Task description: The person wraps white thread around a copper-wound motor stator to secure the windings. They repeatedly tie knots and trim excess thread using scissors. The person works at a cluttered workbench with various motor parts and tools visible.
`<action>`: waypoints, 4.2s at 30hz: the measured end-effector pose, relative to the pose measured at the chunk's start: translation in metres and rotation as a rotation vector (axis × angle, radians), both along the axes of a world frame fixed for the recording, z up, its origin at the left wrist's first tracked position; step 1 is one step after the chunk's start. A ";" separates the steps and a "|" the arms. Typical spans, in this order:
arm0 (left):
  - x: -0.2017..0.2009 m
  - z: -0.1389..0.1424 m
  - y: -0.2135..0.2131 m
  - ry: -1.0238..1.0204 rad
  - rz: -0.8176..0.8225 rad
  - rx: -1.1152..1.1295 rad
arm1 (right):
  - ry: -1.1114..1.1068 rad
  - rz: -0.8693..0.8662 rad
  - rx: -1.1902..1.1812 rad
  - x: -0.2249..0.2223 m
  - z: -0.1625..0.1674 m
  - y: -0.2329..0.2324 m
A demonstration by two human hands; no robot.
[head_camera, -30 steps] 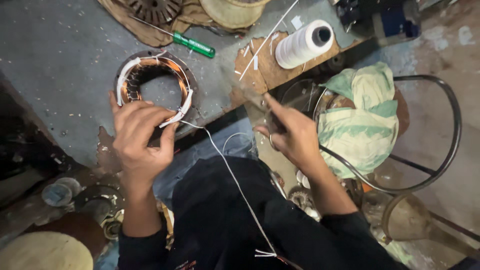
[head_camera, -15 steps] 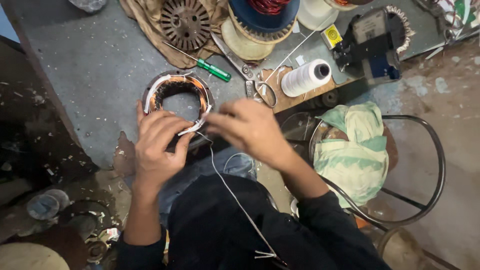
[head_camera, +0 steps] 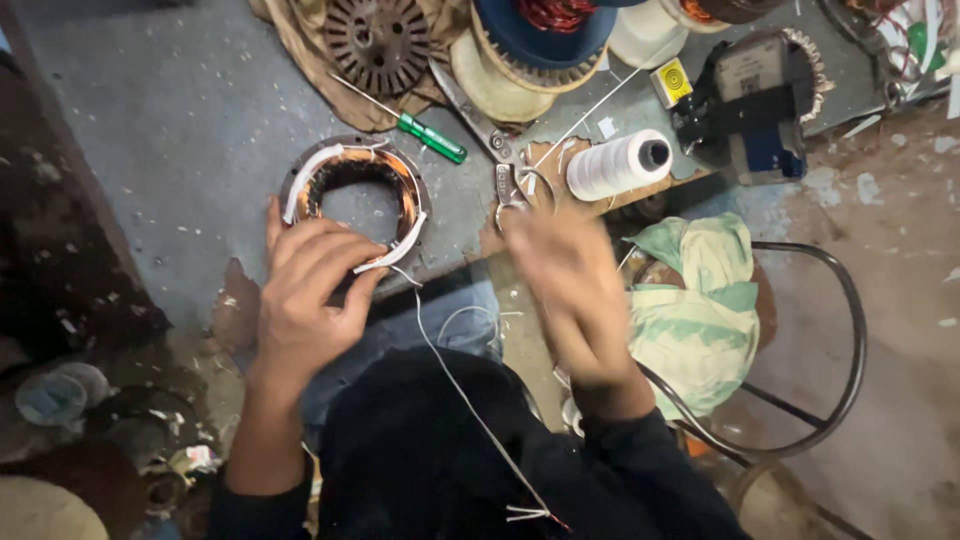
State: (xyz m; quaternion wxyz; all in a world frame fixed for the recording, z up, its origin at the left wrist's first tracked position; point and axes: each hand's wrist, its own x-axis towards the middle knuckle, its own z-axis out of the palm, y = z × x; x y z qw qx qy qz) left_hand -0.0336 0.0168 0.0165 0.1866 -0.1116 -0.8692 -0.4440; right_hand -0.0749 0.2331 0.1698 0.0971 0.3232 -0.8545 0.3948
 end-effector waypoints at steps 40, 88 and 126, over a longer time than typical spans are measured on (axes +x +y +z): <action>-0.008 0.028 0.027 0.234 -0.037 0.003 | 0.398 0.037 0.410 -0.021 -0.085 0.045; 0.000 0.016 0.019 -0.055 0.003 -0.061 | -0.271 0.866 -0.875 0.039 -0.042 0.081; 0.000 0.004 0.015 0.008 -0.013 -0.082 | -0.143 -0.081 0.256 0.031 -0.107 0.053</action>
